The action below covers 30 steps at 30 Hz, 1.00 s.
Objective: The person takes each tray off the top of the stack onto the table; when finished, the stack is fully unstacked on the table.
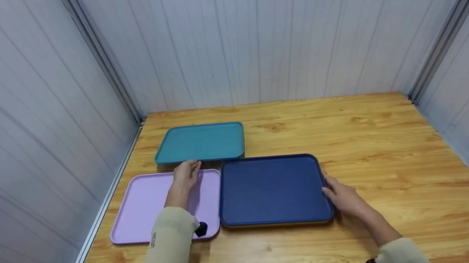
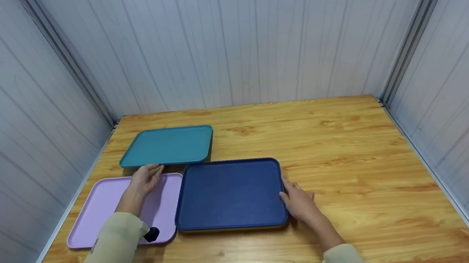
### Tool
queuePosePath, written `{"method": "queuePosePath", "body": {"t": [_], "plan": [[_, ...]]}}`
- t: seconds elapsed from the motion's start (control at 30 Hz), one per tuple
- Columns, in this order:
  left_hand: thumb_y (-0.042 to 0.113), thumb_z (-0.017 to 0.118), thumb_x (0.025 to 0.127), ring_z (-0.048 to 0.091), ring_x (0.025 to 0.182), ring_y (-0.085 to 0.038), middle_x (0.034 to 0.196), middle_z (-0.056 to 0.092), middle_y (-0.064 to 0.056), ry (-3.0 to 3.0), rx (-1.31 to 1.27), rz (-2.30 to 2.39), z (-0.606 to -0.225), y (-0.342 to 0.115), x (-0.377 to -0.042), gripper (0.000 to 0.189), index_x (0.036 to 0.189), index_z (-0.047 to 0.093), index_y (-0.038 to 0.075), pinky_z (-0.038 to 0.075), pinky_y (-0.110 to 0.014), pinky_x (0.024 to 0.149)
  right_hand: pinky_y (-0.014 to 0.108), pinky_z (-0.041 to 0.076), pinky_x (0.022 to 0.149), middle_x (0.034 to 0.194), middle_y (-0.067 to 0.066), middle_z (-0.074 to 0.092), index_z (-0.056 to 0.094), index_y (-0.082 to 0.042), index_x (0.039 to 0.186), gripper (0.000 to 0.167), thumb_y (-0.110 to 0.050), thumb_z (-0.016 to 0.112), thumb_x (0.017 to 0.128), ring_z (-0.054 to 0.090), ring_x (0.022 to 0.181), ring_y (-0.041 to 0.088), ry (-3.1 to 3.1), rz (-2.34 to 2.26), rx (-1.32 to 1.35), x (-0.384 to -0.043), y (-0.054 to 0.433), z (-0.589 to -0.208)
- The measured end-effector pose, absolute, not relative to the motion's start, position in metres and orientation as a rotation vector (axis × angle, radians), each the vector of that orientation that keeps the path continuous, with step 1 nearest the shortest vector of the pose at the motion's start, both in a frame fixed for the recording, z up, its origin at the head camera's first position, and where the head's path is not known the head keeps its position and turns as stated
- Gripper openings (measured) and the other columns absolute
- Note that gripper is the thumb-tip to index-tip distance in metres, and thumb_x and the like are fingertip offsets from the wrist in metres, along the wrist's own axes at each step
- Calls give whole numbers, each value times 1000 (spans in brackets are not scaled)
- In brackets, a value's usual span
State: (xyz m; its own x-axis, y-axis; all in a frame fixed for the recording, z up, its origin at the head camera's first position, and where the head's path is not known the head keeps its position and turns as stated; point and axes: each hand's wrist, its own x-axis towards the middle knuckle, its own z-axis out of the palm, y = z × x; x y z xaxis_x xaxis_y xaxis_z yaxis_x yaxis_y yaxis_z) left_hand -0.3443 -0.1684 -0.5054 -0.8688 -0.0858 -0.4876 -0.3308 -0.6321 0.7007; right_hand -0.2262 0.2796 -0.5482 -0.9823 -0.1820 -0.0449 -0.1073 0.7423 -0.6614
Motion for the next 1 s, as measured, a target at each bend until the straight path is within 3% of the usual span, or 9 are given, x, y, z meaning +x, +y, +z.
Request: {"method": "queuePosePath", "body": {"t": [0.1, 0.2, 0.3, 0.33, 0.47, 0.6, 0.7, 0.8, 1.0], "plan": [[-2, 50, 101, 65, 84, -11, 134, 52, -21, 1307, -715, 2598, -504, -169, -345, 56, 153, 31, -7, 47, -10, 59, 61, 22, 115, 155, 34, 29, 23, 2, 158, 57, -15, 46, 108, 29, 142, 50, 2834, -1061, -241, -227, 280, -549], [0, 50, 101, 58, 69, -7, 126, 49, -13, 1353, -718, 2593, -507, -168, -352, 58, 154, 28, -6, 48, -11, 66, 62, 22, 115, 154, 35, 29, 24, 4, 157, 57, -15, 45, 108, 29, 141, 50, 2835, -1052, -245, -227, 280, -548], [-1, 54, 98, 58, 81, -10, 147, 38, -19, 1309, -660, 2612, -519, -173, -360, 69, 158, 19, -3, 52, -15, 76, 62, 21, 115, 154, 36, 29, 25, 6, 156, 57, -15, 45, 108, 27, 142, 51, 2833, -1047, -247, -227, 280, -549], [-2, 59, 96, 58, 83, -12, 156, 24, -24, 1298, -606, 2630, -533, -178, -371, 77, 158, 13, -5, 53, -18, 79, 62, 22, 115, 154, 36, 29, 24, 5, 157, 57, -15, 45, 108, 27, 142, 51, 2834, -1043, -247, -227, 280, -549], [-2, 66, 91, 52, 82, -14, 163, -9, -26, 1229, -525, 2666, -559, -188, -391, 93, 158, 1, -6, 51, -23, 89, 62, 24, 114, 155, 34, 29, 22, 3, 158, 58, -15, 46, 108, 30, 141, 50, 2834, -1033, -248, -227, 280, -549], [3, 52, 101, 46, 115, -16, 165, -10, -22, 1305, -656, 2603, -530, -177, -377, 80, 161, -2, 3, 36, -24, 109, 61, 25, 114, 155, 33, 29, 21, 1, 159, 59, -16, 46, 108, 31, 141, 50, 2833, -1035, -246, -227, 280, -548], [4, 46, 103, 14, 148, -26, 165, -13, -21, 1276, -646, 2601, -504, -170, -357, 77, 161, -5, 6, 26, -27, 116, 61, 25, 114, 156, 32, 28, 21, 1, 159, 59, -17, 46, 108, 30, 141, 50, 2825, -1045, -240, -227, 281, -547], [3, 45, 103, -1, 152, -28, 165, -15, -20, 1205, -622, 2619, -493, -169, -348, 79, 160, -8, 7, 20, -29, 118, 62, 24, 114, 157, 31, 27, 21, 1, 159, 59, -17, 46, 108, 30, 141, 50, 2820, -1049, -231, -227, 281, -547], [-1, 45, 102, -7, 152, -29, 164, -20, -18, 1176, -598, 2656, -502, -169, -350, 82, 159, -13, 6, 17, -32, 119, 63, 25, 113, 156, 32, 29, 23, 3, 158, 58, -16, 46, 108, 31, 140, 51, 2827, -1049, -237, -226, 279, -547]]}}
